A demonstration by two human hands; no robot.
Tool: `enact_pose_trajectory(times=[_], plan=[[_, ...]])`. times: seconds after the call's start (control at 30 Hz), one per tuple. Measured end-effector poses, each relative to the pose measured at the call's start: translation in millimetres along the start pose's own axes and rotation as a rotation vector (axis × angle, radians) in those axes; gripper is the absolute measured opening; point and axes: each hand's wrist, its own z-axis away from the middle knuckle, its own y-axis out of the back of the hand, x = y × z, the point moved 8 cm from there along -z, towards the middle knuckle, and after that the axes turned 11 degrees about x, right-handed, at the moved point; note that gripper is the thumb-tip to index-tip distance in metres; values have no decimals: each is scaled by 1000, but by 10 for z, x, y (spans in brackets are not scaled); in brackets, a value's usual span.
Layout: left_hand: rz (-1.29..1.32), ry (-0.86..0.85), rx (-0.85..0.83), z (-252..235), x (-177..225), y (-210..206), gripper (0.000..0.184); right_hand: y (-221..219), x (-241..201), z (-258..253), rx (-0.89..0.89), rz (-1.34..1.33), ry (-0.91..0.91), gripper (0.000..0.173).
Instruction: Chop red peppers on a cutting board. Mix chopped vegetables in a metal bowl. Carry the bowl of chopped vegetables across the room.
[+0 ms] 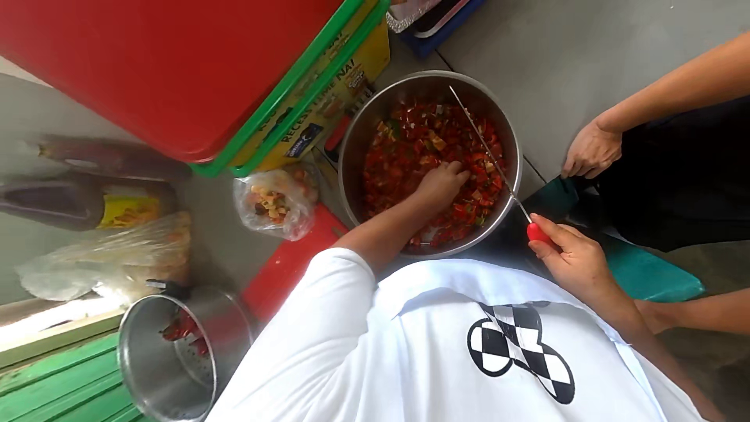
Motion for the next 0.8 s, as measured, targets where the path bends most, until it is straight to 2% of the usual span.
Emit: enact_pose_trajectory(times=[0.07, 0.2, 0.33, 0.5, 0.6, 0.8], plan=[[103, 69, 88, -17, -66, 5, 34, -4, -33, -8, -5, 8, 12, 45], [496, 418, 309, 177, -411, 434, 33, 3, -19, 9, -15, 21, 22, 44], [809, 690, 446, 417, -796, 524, 41, -104, 0, 15, -71, 34, 24, 43], [1141, 845, 709, 537, -904, 524, 45, -300, -27, 12, -114, 42, 86, 40], [1297, 975, 825, 575, -873, 522, 31, -353, -66, 15, -105, 54, 142, 38], [1308, 1050, 888, 571, -844, 519, 29, -348, -127, 44, -103, 64, 188, 37]])
